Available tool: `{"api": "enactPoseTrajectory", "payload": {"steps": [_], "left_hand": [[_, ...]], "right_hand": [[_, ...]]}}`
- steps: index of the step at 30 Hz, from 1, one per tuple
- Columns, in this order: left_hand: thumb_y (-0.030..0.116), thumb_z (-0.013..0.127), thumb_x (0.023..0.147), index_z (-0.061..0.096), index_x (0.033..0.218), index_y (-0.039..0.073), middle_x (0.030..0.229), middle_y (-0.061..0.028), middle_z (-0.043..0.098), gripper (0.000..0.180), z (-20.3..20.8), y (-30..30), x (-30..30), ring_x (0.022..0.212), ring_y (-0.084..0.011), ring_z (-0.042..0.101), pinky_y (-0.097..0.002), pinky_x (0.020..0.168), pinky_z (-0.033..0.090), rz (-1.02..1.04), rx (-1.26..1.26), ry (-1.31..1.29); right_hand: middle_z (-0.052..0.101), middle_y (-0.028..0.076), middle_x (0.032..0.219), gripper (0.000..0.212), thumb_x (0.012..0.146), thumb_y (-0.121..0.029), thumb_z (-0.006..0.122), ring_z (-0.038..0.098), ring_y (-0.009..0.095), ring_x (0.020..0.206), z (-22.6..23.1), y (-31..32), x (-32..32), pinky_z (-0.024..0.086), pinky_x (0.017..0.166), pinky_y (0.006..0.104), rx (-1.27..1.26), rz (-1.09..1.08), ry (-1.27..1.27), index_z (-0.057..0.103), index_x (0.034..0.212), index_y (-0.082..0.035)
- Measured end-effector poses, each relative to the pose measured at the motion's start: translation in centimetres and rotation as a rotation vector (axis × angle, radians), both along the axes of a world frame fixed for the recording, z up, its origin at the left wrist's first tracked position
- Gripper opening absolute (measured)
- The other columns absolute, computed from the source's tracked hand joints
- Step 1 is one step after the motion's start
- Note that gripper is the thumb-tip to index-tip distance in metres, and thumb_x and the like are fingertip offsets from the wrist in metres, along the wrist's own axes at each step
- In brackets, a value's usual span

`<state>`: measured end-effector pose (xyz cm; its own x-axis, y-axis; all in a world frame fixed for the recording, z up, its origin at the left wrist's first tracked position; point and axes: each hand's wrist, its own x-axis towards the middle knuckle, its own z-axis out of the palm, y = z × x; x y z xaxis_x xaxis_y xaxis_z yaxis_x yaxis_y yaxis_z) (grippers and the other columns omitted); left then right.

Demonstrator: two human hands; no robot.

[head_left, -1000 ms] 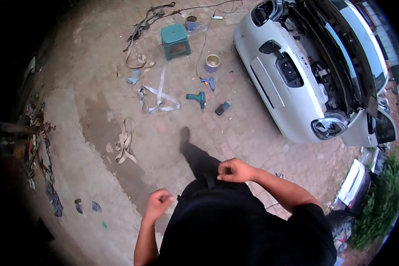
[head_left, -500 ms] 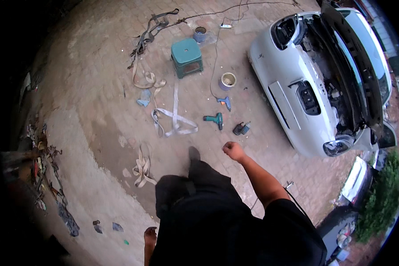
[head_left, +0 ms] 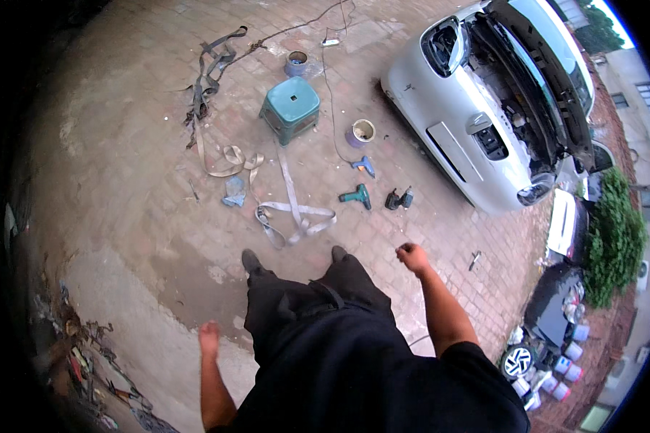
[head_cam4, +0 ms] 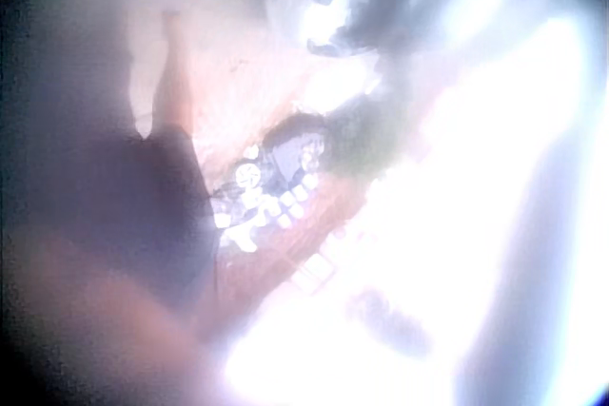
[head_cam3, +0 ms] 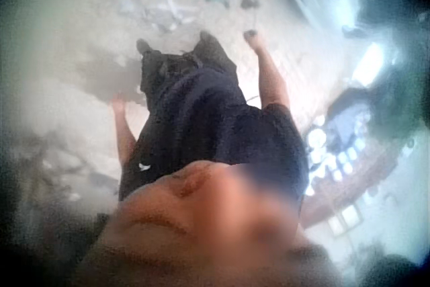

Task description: The person and a coworker lift and position a white front bumper onto a white car with the hood open. They align the bumper with the headlights and front frame, then secure it using a power drill and hand tools.

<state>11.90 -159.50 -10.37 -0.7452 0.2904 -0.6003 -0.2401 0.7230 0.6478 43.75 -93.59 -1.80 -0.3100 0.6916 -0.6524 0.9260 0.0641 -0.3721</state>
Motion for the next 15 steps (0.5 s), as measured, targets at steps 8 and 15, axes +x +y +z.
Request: {"api": "enactPoseTrajectory", "payload": {"steps": [8,15], "left_hand": [[0.017,0.064,0.100,0.070,0.085,0.008,0.064,0.0083,0.048,0.018,-1.5,-4.1,-22.3,0.055,-0.0051,0.042,-0.0258,0.050,0.032,0.328,-0.008,-0.122],[0.019,0.062,0.101,0.071,0.095,0.009,0.066,0.0080,0.049,0.015,-2.0,6.4,-26.7,0.055,-0.0048,0.041,-0.0257,0.049,0.031,0.241,0.125,-0.287]], "right_hand": [[0.075,0.012,0.094,0.030,0.094,-0.030,0.070,0.070,0.022,0.087,6.1,-10.6,-4.5,0.055,0.081,0.0361,-0.143,0.100,0.062,0.073,0.106,-0.002],[0.074,0.016,0.105,0.035,0.091,-0.041,0.067,0.069,0.035,0.101,2.4,-14.2,-9.1,0.054,0.089,0.0447,-0.106,0.110,-0.032,0.075,0.104,-0.011]]}}
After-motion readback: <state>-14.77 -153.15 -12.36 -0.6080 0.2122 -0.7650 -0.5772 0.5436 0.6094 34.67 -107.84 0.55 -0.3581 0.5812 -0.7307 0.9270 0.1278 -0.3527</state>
